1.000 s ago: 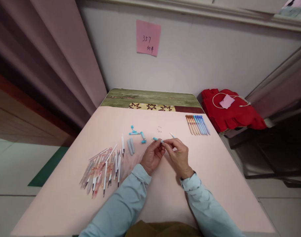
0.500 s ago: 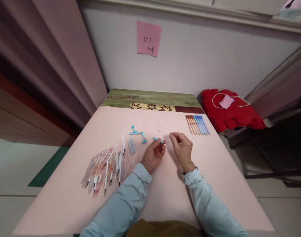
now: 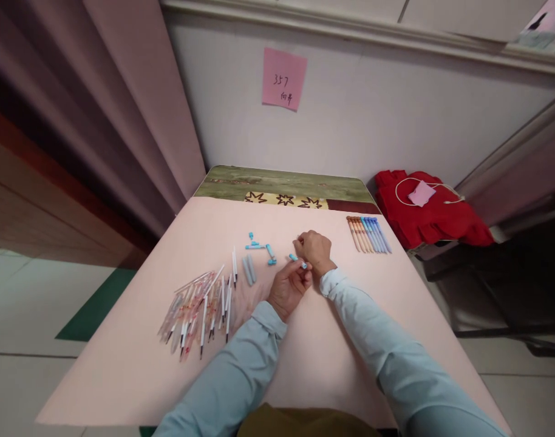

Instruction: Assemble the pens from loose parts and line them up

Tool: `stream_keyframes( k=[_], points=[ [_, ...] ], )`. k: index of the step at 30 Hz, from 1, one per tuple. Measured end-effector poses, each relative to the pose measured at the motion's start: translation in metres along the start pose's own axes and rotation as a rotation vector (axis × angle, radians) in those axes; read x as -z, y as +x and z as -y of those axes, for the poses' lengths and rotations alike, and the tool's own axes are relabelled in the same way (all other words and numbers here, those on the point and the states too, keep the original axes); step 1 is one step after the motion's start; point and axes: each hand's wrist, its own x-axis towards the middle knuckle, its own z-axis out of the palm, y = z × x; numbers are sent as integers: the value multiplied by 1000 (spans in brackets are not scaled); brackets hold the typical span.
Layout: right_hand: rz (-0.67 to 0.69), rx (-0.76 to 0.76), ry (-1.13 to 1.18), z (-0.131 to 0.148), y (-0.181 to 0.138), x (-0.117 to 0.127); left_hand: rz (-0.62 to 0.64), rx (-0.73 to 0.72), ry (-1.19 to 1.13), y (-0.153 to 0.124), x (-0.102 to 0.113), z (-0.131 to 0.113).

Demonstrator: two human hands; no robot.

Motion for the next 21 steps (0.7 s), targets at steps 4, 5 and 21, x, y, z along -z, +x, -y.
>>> stream_keyframes(
  k=[4,5,21],
  points=[
    [-9,17,-33,3,3,-5,-5,7,-1,0,0,0],
    [-17,22,-17,3,3,-5,-7,4,-4,0,0,0],
    [-77,53,192,-14,-14,-4,13,4,16,1,2,1]
  ],
)
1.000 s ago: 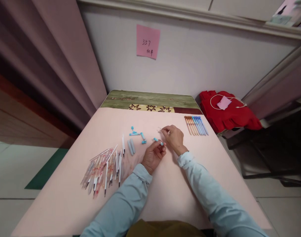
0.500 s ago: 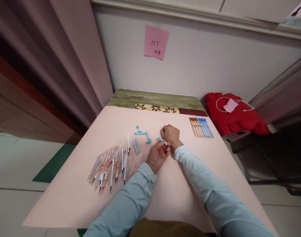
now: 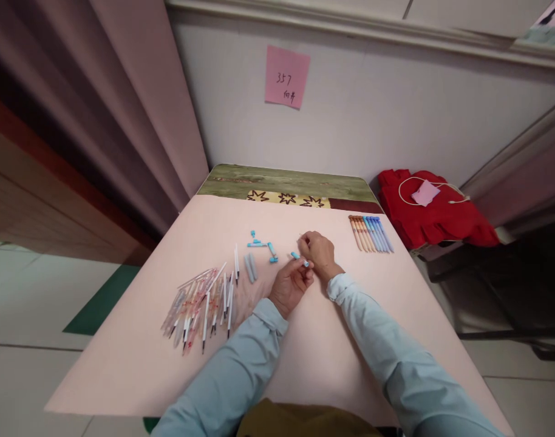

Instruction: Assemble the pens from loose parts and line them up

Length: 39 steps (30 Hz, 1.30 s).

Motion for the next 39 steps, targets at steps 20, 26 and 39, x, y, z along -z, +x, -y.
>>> stream_keyframes(
  k=[20,26,39],
  points=[
    [-73,-46,255,-10,9,-13,-23,16,-3,-2,-4,0],
    [-76,-86,389,-10,6,-11,-35,12,-2,-2,-4,0],
    [-321,-141,925,-20,-31,30,-40,-24,-24,0,-1,-1]
  ],
)
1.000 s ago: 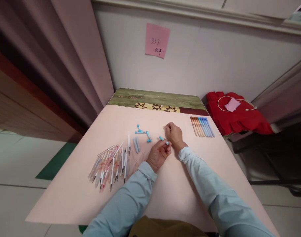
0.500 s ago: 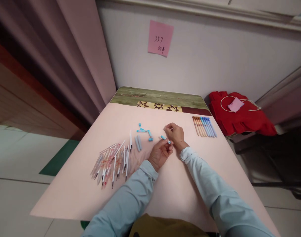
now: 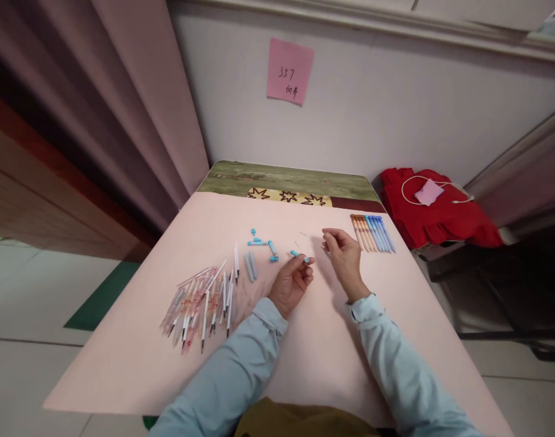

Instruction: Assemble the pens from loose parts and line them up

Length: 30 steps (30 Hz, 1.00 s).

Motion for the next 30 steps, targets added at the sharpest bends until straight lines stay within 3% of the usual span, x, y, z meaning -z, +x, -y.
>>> stream_keyframes(
  k=[5,9,18,30],
  points=[
    [-48,-9,132,9,-42,10,9,-33,-46,3,2,0],
    [-1,28,149,12,-58,7,12,-36,-22,4,1,1],
    [53,314,-194,18,-61,8,26,-44,13,4,1,3],
    [61,325,-201,19,-63,6,26,-36,47,4,-1,6]
  ],
)
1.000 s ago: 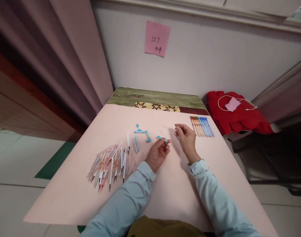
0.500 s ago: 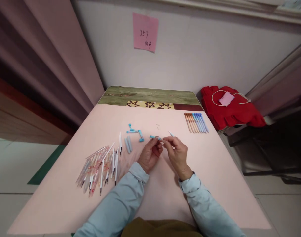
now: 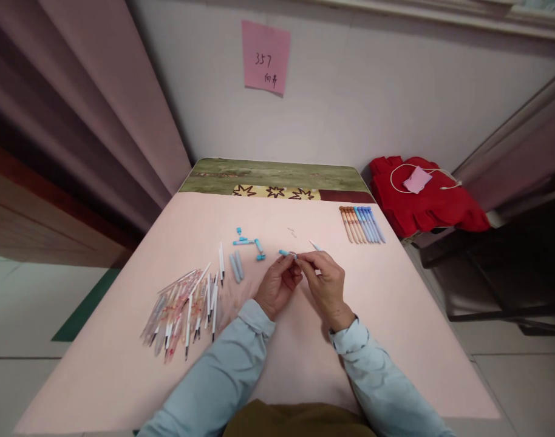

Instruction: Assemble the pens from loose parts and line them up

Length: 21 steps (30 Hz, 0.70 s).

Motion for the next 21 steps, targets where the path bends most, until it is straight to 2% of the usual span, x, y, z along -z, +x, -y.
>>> stream_keyframes(
  k=[3,6,9,10,13,16,21],
  points=[
    [-11,10,-10,-1,2,3,-15,20,-16,0,1,-1],
    [-68,2,-64,-10,9,17,-28,25,-47,-1,-1,-5],
    [-173,-132,-240,-27,17,36,-51,35,-146,-3,-4,-9],
    [-155,-199,-339,-32,19,41,-59,50,-180,-4,-5,-9],
    [31,-337,-594,-44,20,45,-97,99,-240,-6,-8,-10],
    [153,-335,-727,-48,16,38,-135,121,-280,-8,-10,-11],
    [173,-308,-788,-55,13,31,-142,152,-334,-9,-12,-13]
  ],
)
